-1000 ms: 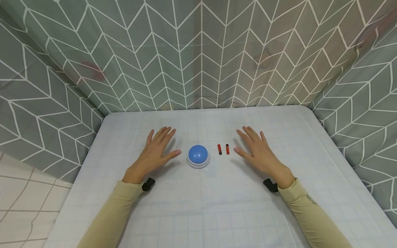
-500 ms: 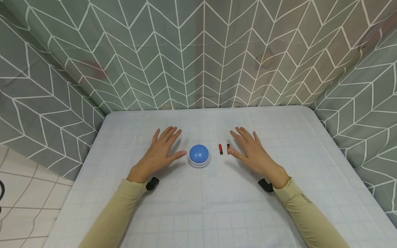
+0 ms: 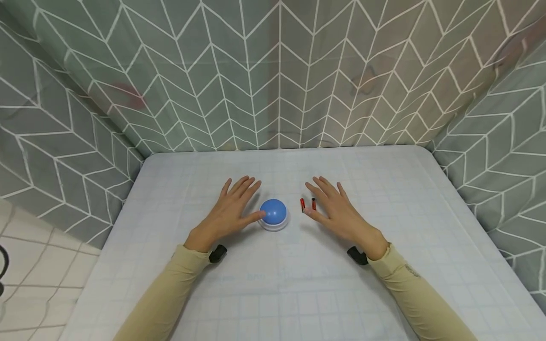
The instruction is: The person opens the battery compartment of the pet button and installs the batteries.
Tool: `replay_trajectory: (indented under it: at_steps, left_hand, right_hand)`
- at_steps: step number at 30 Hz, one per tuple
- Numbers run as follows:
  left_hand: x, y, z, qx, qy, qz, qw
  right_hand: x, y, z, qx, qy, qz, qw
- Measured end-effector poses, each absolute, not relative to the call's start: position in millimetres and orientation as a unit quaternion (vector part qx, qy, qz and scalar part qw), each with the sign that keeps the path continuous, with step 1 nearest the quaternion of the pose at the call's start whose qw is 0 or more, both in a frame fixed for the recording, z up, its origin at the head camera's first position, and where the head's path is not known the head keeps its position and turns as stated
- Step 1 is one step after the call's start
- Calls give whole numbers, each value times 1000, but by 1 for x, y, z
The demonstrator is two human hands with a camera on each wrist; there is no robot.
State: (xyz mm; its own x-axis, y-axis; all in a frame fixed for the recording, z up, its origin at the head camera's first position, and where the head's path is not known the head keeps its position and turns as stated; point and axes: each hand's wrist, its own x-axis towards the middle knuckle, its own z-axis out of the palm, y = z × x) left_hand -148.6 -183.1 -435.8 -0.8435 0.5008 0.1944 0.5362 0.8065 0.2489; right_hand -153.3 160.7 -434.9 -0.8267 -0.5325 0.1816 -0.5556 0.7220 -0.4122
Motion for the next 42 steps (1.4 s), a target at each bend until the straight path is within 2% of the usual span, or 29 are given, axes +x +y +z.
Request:
replay_trajectory:
  at_steps: [15,29,42]
  left_hand:
    - [-147,-161,-442,-309,-939,-144,51]
    - [-142,-146,-442,-330,-928,-171,40]
    - [-134,-142,-444,-335,-928,-158,29]
  right_hand:
    - [-153,140,-435,306,-925,227,10]
    - [-145,117,-436,341,-917,203,22]
    - [-135,106,-437,348,-918,191,-1]
